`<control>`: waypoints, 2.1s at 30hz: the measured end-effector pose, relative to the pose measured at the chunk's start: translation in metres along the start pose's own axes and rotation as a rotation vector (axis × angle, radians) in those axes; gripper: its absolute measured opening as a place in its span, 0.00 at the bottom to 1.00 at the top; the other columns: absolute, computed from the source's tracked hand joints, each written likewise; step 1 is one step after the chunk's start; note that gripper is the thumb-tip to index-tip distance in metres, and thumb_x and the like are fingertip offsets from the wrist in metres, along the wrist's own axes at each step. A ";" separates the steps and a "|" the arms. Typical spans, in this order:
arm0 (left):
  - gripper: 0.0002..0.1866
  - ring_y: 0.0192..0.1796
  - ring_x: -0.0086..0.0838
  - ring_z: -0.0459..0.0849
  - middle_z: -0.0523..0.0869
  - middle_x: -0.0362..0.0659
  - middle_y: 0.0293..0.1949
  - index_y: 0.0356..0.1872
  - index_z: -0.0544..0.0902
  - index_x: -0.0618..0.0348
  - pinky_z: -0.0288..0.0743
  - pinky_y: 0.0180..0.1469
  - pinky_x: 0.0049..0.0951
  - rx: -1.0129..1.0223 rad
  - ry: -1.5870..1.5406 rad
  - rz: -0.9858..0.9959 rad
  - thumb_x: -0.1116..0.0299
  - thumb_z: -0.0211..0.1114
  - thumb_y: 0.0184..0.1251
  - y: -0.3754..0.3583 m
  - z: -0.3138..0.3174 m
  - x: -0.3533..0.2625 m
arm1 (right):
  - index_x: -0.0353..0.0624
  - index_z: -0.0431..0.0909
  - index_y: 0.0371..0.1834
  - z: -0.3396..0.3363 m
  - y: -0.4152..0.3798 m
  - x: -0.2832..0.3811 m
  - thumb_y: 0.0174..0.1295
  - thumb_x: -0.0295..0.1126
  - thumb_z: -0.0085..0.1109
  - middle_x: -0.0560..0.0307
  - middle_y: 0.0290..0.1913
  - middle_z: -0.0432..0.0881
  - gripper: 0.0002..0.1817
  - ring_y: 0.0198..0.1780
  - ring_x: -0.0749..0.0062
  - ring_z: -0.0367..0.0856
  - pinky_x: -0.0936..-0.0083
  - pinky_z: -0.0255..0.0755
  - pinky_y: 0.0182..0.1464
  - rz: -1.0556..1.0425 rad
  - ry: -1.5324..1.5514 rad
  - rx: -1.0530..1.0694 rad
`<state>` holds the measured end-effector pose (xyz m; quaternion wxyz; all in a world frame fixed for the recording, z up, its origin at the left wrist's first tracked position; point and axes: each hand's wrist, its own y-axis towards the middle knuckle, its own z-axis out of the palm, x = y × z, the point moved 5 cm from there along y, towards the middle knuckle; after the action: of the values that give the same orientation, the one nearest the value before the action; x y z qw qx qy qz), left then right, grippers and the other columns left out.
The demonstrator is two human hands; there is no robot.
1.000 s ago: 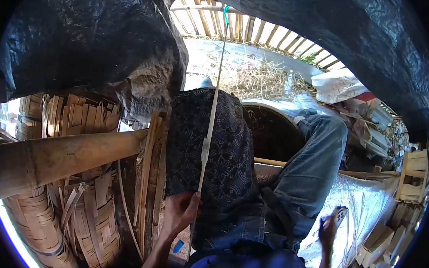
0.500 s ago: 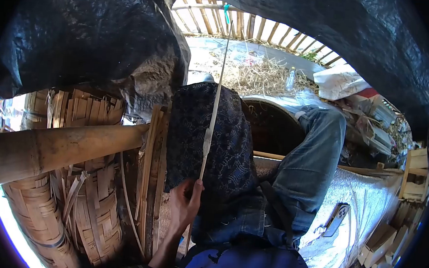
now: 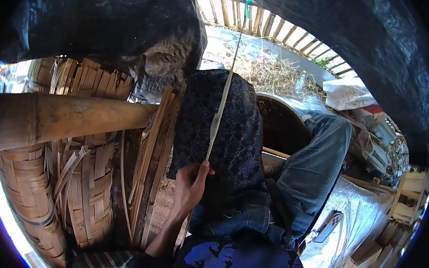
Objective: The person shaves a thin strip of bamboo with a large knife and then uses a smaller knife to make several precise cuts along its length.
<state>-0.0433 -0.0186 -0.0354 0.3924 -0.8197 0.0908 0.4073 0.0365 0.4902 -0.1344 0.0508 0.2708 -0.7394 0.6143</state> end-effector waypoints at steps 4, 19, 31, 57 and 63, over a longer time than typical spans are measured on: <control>0.20 0.16 0.16 0.71 0.73 0.37 0.12 0.25 0.82 0.65 0.59 0.20 0.23 0.008 0.006 0.020 0.59 0.59 0.72 0.002 0.004 -0.004 | 0.37 0.67 0.48 -0.040 -0.008 0.070 0.59 0.25 0.58 0.54 0.23 0.74 0.15 0.20 0.71 0.74 0.74 0.67 0.20 -0.207 0.119 0.000; 0.14 0.19 0.37 0.82 0.81 0.50 0.17 0.23 0.82 0.66 0.69 0.23 0.33 -0.150 0.402 0.380 0.67 0.62 0.67 0.012 0.018 -0.024 | 0.35 0.73 0.49 0.138 -0.023 0.360 0.56 0.40 0.70 0.47 0.31 0.80 0.25 0.33 0.56 0.82 0.64 0.74 0.33 -1.220 -1.133 -0.041; 0.17 0.21 0.48 0.82 0.79 0.54 0.16 0.21 0.80 0.62 0.72 0.24 0.41 -0.206 0.539 0.361 0.62 0.59 0.68 0.007 0.018 -0.032 | 0.32 0.77 0.32 0.200 -0.012 0.386 0.53 0.43 0.73 0.48 0.18 0.79 0.22 0.22 0.56 0.82 0.67 0.72 0.30 -0.992 -1.294 0.480; 0.22 0.13 0.15 0.55 0.58 0.28 0.11 0.20 0.67 0.47 0.54 0.21 0.18 0.543 -1.223 -0.630 0.54 0.46 0.79 -0.017 0.034 0.027 | 0.32 0.69 0.31 0.207 -0.016 0.384 0.62 0.44 0.64 0.47 0.14 0.74 0.23 0.19 0.56 0.80 0.66 0.72 0.23 -1.161 -1.402 0.712; 0.20 0.13 0.15 0.56 0.57 0.28 0.11 0.21 0.69 0.47 0.55 0.21 0.19 0.483 -1.105 -0.631 0.54 0.49 0.77 -0.021 0.033 0.029 | 0.31 0.67 0.35 0.201 -0.011 0.387 0.62 0.46 0.62 0.46 0.17 0.76 0.25 0.21 0.54 0.81 0.65 0.74 0.24 -1.164 -1.444 0.807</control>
<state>-0.0341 0.0241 -0.0563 0.6530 -0.3679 -0.2783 0.6006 -0.2351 0.1697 -0.0154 -0.2123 0.8932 -0.0832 0.3875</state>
